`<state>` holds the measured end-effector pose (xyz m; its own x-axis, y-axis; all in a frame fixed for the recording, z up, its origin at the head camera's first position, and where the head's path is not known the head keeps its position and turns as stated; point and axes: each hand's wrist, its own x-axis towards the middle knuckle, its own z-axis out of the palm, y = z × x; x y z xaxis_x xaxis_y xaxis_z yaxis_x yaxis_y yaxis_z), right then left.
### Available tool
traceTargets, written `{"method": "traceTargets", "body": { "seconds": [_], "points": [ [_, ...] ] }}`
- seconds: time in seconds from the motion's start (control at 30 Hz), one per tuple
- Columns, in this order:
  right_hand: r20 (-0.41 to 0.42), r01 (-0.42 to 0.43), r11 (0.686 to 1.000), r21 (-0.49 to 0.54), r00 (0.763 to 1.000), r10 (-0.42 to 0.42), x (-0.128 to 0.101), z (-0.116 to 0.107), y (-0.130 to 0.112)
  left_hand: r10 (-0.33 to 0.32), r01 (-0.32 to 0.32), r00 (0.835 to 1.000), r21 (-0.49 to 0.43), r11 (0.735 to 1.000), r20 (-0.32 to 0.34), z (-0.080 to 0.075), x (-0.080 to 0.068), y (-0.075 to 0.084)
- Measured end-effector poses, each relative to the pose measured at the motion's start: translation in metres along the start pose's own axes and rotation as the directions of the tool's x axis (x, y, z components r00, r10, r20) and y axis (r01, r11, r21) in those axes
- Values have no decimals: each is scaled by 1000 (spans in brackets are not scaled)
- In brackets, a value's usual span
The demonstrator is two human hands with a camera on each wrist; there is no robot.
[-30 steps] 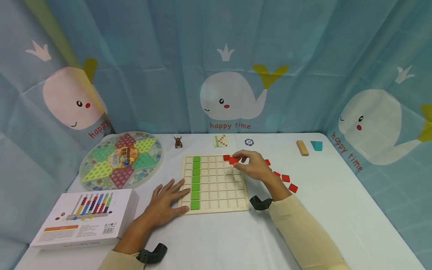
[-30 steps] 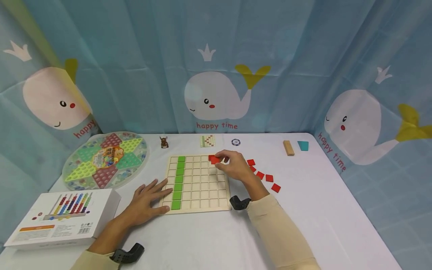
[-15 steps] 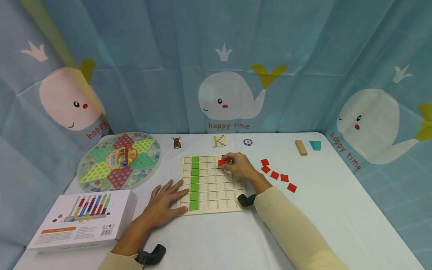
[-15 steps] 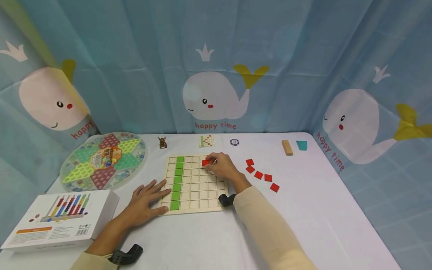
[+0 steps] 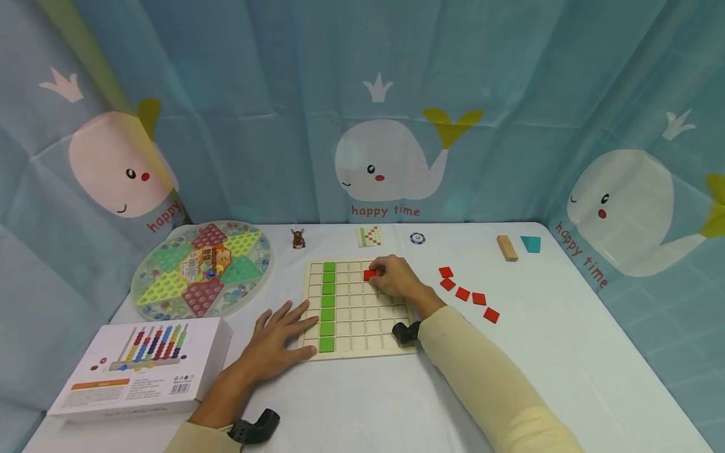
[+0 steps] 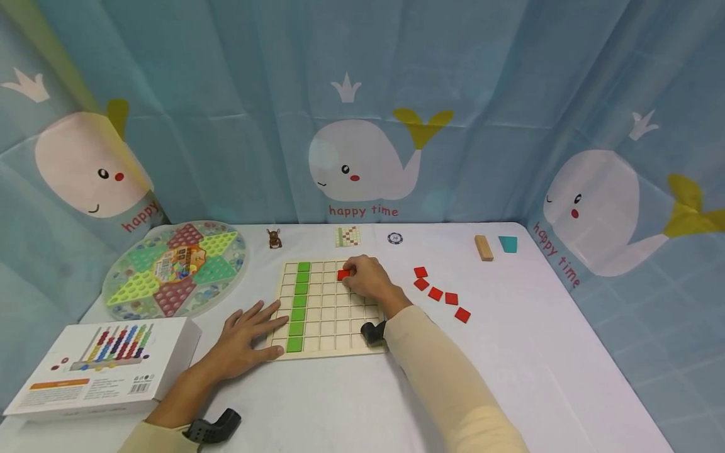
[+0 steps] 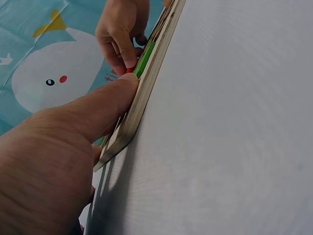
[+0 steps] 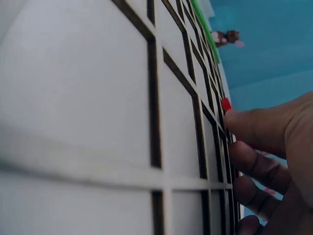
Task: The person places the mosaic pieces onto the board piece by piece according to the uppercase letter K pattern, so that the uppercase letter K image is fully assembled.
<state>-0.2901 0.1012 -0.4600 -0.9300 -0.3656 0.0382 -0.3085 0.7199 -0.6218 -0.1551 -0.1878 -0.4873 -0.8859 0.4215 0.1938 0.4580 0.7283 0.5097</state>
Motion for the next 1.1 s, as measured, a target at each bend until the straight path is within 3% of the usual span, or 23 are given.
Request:
{"method": "traceTargets", "body": {
  "seconds": [0.27, 0.57, 0.83, 1.1],
  "points": [
    [16, -12, 1000, -26, 1000, 13, 3, 3, -7, -17, 17, 1000, 8, 1000, 5, -3, -1, 0],
    [11, 35, 999, 37, 999, -36, -4, -3, -7, -34, 34, 999, 11, 999, 18, 0, -2, -4],
    [-12, 82, 991, 103, 997, -82, -30, -48, -26, -25, 25, 1000, -1, 1000, 9, 1, -1, -4],
    [-68, 218, 973, 79, 975, -213, -78, -93, -34, -18, 18, 1000, -7, 1000, 15, 3, -1, -3]
  ]
}}
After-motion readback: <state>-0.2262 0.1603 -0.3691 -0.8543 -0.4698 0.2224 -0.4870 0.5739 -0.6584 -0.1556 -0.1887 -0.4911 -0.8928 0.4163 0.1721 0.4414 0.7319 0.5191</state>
